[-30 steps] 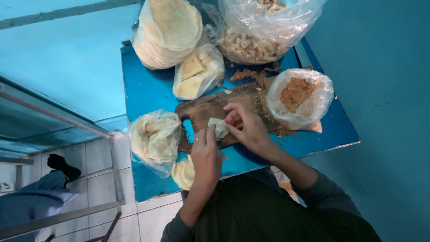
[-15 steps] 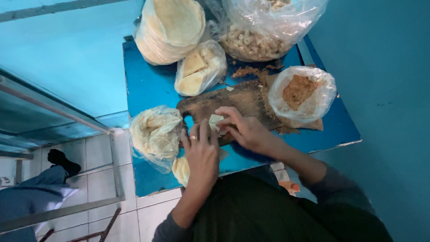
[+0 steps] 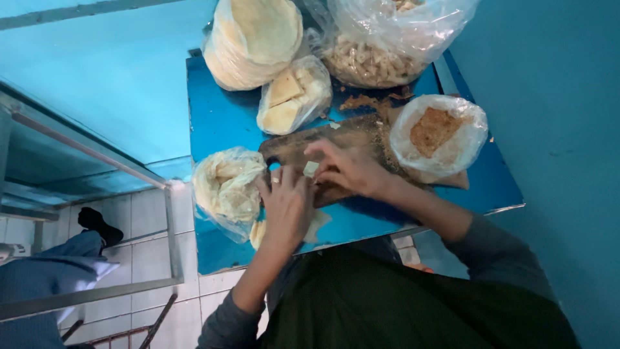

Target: The person stacks round flat crackers into tall piles on a blue table, moving stacks aside and arranging them. They then handle smaller cracker pieces over a wooden cutting board, folding and placing pieces one at a time.

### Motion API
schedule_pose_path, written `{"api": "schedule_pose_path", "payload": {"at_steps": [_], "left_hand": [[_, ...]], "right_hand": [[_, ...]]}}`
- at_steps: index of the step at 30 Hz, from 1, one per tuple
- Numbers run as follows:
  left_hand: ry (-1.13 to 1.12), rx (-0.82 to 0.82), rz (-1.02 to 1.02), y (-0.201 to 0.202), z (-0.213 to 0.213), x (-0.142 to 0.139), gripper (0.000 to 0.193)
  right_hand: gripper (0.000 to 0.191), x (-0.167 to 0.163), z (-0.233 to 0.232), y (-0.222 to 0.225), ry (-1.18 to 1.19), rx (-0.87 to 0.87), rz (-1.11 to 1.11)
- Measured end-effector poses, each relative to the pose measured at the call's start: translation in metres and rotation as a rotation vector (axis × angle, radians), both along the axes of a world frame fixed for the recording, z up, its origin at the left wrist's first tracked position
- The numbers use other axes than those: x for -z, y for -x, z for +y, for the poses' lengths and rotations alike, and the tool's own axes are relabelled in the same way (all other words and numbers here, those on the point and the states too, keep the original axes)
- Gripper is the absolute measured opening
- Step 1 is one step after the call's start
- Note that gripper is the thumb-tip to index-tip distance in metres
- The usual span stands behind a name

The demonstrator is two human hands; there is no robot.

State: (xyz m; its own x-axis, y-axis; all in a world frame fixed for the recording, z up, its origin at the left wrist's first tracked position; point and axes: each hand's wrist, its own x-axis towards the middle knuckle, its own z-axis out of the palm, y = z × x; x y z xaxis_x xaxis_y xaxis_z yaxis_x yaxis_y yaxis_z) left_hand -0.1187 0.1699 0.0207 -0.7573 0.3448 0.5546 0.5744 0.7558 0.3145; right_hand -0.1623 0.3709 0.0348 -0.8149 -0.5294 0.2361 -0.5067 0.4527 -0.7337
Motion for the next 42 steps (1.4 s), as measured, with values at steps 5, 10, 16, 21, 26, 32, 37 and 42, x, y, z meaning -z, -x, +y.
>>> {"api": "schedule_pose_path", "payload": {"at_steps": [5, 10, 16, 21, 26, 32, 37, 42], "left_hand": [[-0.051, -0.030, -0.037, 0.012, 0.002, -0.006, 0.010], [-0.112, -0.040, -0.045, 0.012, 0.004, -0.005, 0.015], [0.149, -0.004, 0.096, 0.005, -0.003, -0.006, 0.027], [0.168, 0.075, 0.103, 0.005, -0.011, -0.005, 0.026], [0.096, 0.056, -0.023, 0.018, -0.006, 0.000, 0.026], [0.134, -0.015, -0.120, 0.024, 0.000, 0.003, 0.020], [0.097, -0.051, -0.037, 0.028, 0.004, 0.005, 0.021], [-0.056, -0.034, -0.101, 0.028, 0.005, 0.000, 0.022]], "right_hand": [[0.053, 0.000, -0.003, 0.016, -0.039, 0.028, -0.028], [0.044, 0.008, -0.001, 0.006, 0.040, 0.001, 0.153], [0.032, 0.005, 0.011, -0.009, -0.129, -0.116, 0.423], [0.036, 0.002, 0.007, -0.007, -0.076, -0.045, 0.428], [0.040, 0.005, 0.002, 0.010, 0.056, 0.012, 0.156], [0.038, 0.010, -0.003, 0.017, 0.168, 0.100, -0.163], [0.032, 0.012, -0.003, -0.008, -0.016, 0.131, 0.265], [0.036, 0.010, -0.003, -0.016, -0.031, 0.131, 0.398]]}}
